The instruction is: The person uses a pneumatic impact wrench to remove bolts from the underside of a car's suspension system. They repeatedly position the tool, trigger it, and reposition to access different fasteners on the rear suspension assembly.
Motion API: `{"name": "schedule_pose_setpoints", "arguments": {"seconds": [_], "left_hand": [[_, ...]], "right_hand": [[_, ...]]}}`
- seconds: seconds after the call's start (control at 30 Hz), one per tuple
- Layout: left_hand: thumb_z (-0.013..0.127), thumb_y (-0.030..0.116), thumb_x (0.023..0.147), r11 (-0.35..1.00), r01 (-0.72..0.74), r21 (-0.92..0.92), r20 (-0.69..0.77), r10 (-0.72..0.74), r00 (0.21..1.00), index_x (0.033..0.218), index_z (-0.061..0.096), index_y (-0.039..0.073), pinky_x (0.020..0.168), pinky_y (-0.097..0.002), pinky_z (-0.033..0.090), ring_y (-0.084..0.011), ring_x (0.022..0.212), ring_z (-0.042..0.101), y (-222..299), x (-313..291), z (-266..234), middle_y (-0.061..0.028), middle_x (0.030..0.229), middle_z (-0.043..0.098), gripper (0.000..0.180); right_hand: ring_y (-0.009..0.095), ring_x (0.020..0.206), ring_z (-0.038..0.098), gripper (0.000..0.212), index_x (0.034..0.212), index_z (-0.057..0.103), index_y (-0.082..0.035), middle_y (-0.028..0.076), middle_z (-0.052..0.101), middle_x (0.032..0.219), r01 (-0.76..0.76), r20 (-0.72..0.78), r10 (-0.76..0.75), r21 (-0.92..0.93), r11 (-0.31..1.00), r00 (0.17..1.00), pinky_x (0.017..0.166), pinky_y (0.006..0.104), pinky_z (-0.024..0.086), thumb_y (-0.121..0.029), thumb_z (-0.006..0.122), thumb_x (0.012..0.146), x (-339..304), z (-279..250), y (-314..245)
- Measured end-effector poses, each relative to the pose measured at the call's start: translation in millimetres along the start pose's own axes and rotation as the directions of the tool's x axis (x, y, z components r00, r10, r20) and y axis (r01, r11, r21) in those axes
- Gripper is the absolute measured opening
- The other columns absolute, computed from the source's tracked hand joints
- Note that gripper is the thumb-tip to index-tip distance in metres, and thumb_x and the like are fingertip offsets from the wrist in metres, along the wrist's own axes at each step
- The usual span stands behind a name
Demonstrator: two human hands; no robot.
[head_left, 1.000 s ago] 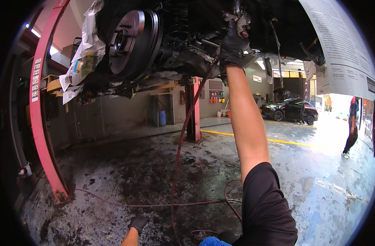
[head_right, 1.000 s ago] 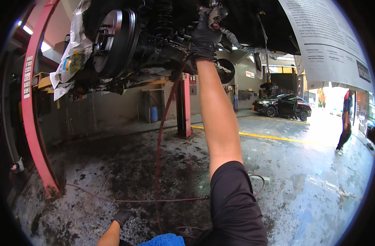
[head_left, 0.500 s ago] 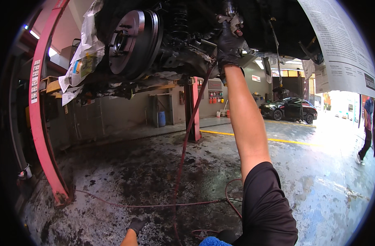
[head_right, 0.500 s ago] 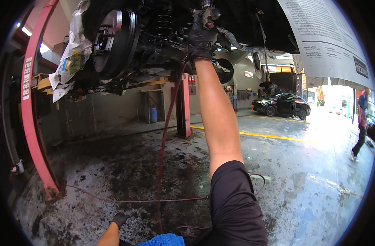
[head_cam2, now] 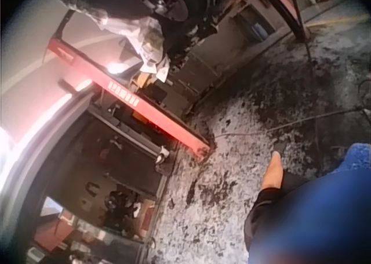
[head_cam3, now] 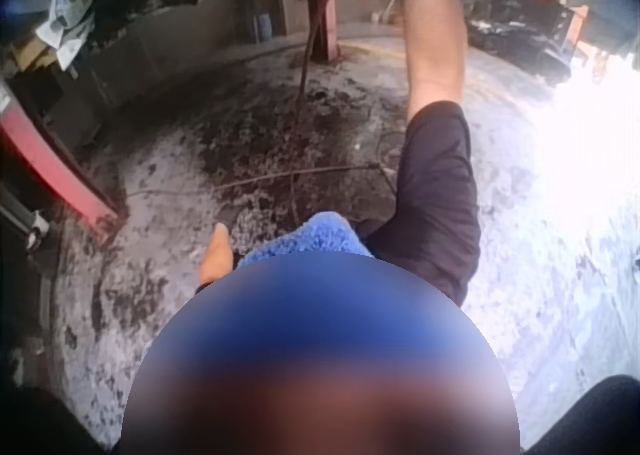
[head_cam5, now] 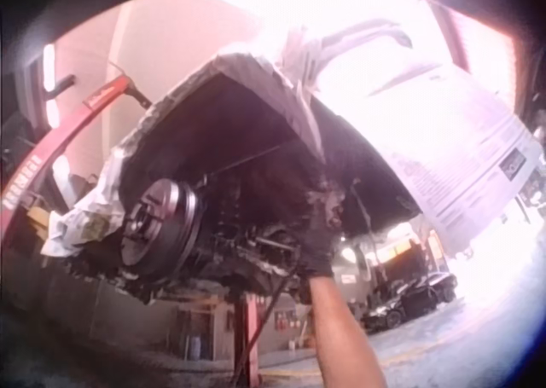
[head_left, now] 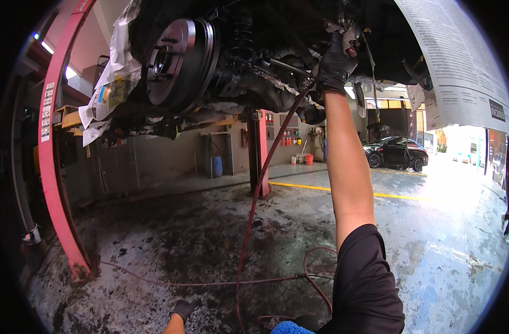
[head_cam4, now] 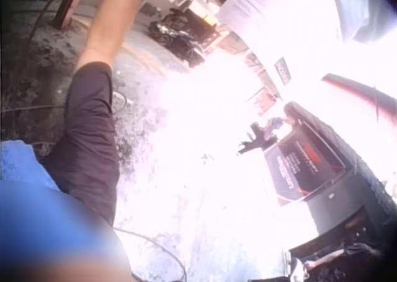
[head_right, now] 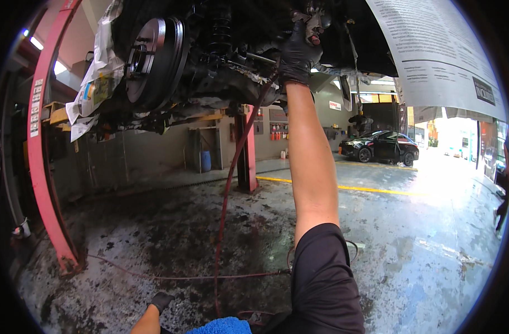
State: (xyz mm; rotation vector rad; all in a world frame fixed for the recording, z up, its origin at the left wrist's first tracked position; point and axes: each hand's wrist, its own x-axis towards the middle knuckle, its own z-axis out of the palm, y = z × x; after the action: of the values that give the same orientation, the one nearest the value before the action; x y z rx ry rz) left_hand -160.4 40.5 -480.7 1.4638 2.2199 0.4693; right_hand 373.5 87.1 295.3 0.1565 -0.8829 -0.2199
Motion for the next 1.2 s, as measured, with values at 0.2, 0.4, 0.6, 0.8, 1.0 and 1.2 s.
{"name": "schedule_pose_setpoints", "arguments": {"seconds": [0.2,0.4,0.6,0.8,1.0,1.2], "left_hand": [[0.068,0.057,0.082,0.998,0.064,-0.025,-0.046,-0.065,0.997,0.1,0.072,-0.007,0.081,-0.0428,0.053,-0.0356,0.084,0.071,7,-10,1,-0.0249,0.092,0.073,0.066],[0.066,0.07,0.079,0.997,0.037,0.062,-0.013,-0.036,0.999,0.103,0.071,-0.007,0.086,-0.0427,0.052,-0.0361,0.091,0.07,9,-7,4,-0.0248,0.094,0.073,0.081],[0.049,0.076,0.084,0.972,-0.163,0.166,0.089,0.15,0.985,0.12,0.062,0.009,0.101,-0.0467,0.041,-0.0395,0.113,0.061,14,-24,-4,-0.0256,0.115,0.066,0.078],[0.024,0.07,0.097,0.945,-0.137,0.298,0.277,0.052,0.959,0.147,0.046,0.036,0.118,-0.056,0.021,-0.0414,0.138,0.045,24,-24,-5,-0.026,0.146,0.051,0.065],[0.025,0.068,0.098,0.912,-0.165,0.376,0.199,0.094,0.975,0.148,0.044,0.036,0.119,-0.0573,0.019,-0.0411,0.138,0.046,12,-11,12,-0.0232,0.147,0.051,0.063],[0.029,0.065,0.097,0.932,-0.194,0.306,0.24,0.121,0.963,0.149,0.041,0.037,0.119,-0.0571,0.019,-0.0393,0.138,0.046,12,-21,4,-0.0215,0.147,0.051,0.06]], "right_hand": [[0.02,0.093,0.069,0.029,0.126,0.064,-0.008,0.009,0.072,0.108,0.433,0.19,-0.482,-0.773,0.463,0.855,0.082,0.0325,0.053,-0.02,0.063,0.1,25,-31,11],[0.018,0.091,0.068,0.063,0.122,0.055,0.01,0.015,0.071,0.112,-0.069,-0.13,0.109,0.276,0.959,0.986,0.075,0.0324,0.054,-0.031,0.084,0.084,33,-34,-16],[0.018,0.088,0.067,0.068,0.127,0.05,0.008,0.014,0.071,0.109,-0.119,-0.213,0.158,0.182,0.976,0.964,0.076,0.0317,0.054,-0.033,0.083,0.085,22,-31,-19],[0.02,0.09,0.071,0.031,0.117,0.067,-0.001,0.008,0.075,0.104,0.133,0.034,-0.129,-0.164,0.977,0.991,0.082,0.0343,0.052,-0.027,0.068,0.099,2,-31,12],[0.021,0.094,0.071,0.033,0.112,0.072,0.0,0.008,0.076,0.105,0.499,0.307,-0.395,-0.587,0.637,0.866,0.084,0.0326,0.052,-0.028,0.071,0.097,-16,-31,19],[0.02,0.091,0.071,0.033,0.119,0.069,0.001,0.009,0.075,0.101,-0.049,0.017,0.047,0.095,0.994,0.999,0.083,0.034,0.054,-0.025,0.069,0.098,-33,-8,13]]}}
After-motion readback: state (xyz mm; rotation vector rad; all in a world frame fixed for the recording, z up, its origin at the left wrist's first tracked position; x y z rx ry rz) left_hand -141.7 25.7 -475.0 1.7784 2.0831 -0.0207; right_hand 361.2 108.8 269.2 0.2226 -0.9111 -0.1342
